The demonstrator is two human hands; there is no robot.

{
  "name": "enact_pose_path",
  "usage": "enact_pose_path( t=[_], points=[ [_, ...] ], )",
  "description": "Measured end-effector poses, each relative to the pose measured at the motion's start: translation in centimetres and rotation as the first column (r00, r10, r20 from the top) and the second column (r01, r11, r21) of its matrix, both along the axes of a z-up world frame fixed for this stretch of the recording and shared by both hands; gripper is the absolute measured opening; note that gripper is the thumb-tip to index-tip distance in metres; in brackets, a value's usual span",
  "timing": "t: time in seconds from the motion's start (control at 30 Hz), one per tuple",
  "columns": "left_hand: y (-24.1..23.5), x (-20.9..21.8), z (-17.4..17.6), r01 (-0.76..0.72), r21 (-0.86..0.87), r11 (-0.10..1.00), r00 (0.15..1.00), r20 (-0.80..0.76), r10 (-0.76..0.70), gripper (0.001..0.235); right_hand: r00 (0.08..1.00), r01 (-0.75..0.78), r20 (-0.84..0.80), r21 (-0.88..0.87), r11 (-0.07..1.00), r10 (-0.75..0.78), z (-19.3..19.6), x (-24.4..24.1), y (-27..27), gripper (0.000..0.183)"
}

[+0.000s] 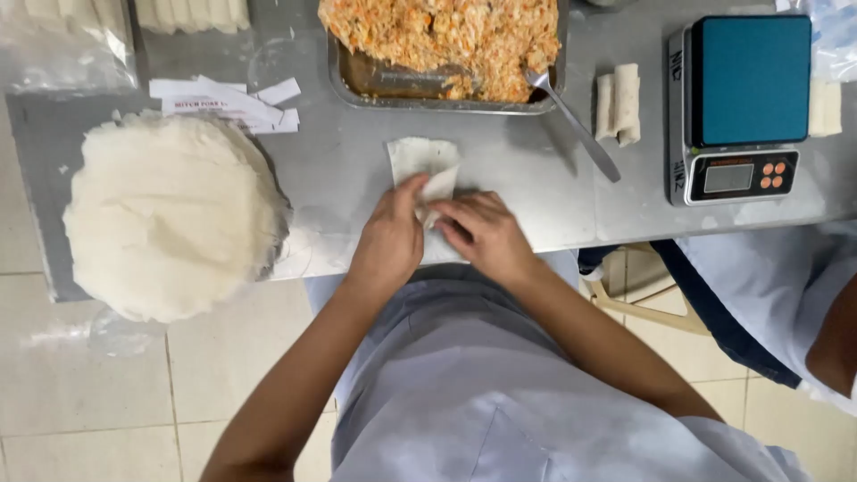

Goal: Manually wrapping filling into thin dough wrappers to create spring rolls on a production line.

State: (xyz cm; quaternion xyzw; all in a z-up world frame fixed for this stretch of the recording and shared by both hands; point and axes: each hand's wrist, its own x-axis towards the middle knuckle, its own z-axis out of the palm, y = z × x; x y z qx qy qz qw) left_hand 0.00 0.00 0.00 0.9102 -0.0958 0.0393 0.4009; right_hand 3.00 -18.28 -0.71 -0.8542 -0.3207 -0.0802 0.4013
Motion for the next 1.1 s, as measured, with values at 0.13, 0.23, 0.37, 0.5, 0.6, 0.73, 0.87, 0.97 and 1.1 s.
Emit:
enact_pose_path(
  t=[0.13, 0.23, 0.37, 0.5, 0.6, 0.73, 0.87, 0.97, 1.1],
  points=[
    [0.3, 0.0, 0.2, 0.032, -0.071, 0.997, 0.98, 0.196, -0.018, 0.059, 0.968, -0.028, -0.25, -0.038, 0.999, 0.018, 1.2, 0.4, -0.1, 0.079],
    [0.7, -0.2, -2.3, 0.181, 0.02, 0.983, 0.938, 0.296, -0.178, 0.034, 0.86, -0.167, -0.478, 0.066, 0.984, 0.178, 4.4, 3.2, -2.7, 0.103],
    [1.1, -0.2, -1.5, 0.185, 0.083, 0.979, 0.92, 0.337, -0.202, 0.024, 0.997, 0.077, 0.038, -0.131, 0.988, -0.073, 7.7, 12.4, -9.2, 0.044],
    [0.9, -0.2, 0.1, 0.194, 0.096, 0.976, 0.916, 0.338, -0.215, 0.023, 0.826, 0.551, 0.472, -0.566, 0.614, -0.306, -0.9, 23.6, -16.9, 0.089],
    [1.2, -0.4, -0.7, 0.225, 0.094, 0.97, 0.907, 0.344, -0.244, 0.029, 0.926, 0.374, 0.228, -0.677, 0.634, -0.302, 5.6, 18.7, -13.6, 0.07],
    [0.1, -4.3, -0.6, 0.239, -0.001, 0.971, 0.917, 0.329, -0.226, 0.029, 0.968, 0.038, 0.217, -0.619, 0.785, 0.124, 7.6, 8.6, -7.0, 0.088],
    [-0.4, -5.1, -1.1, 0.136, -0.019, 0.991, 0.902, 0.417, -0.115, 0.017, 0.902, -0.213, 0.159, -0.648, 0.731, 0.403, 1.5, 6.2, -2.9, 0.089],
    [-1.1, -5.6, -2.4, 0.045, -0.036, 0.998, 0.898, 0.44, -0.025, 0.014, 0.906, -0.167, 0.198, -0.643, 0.747, 0.374, 1.4, 6.2, -1.7, 0.082],
    [-1.4, -5.4, -3.4, -0.03, 0.034, 0.999, 0.87, 0.493, 0.009, 0.011, 0.921, -0.111, 0.218, -0.65, 0.752, 0.324, -0.1, 7.2, -1.9, 0.081]
  ],
)
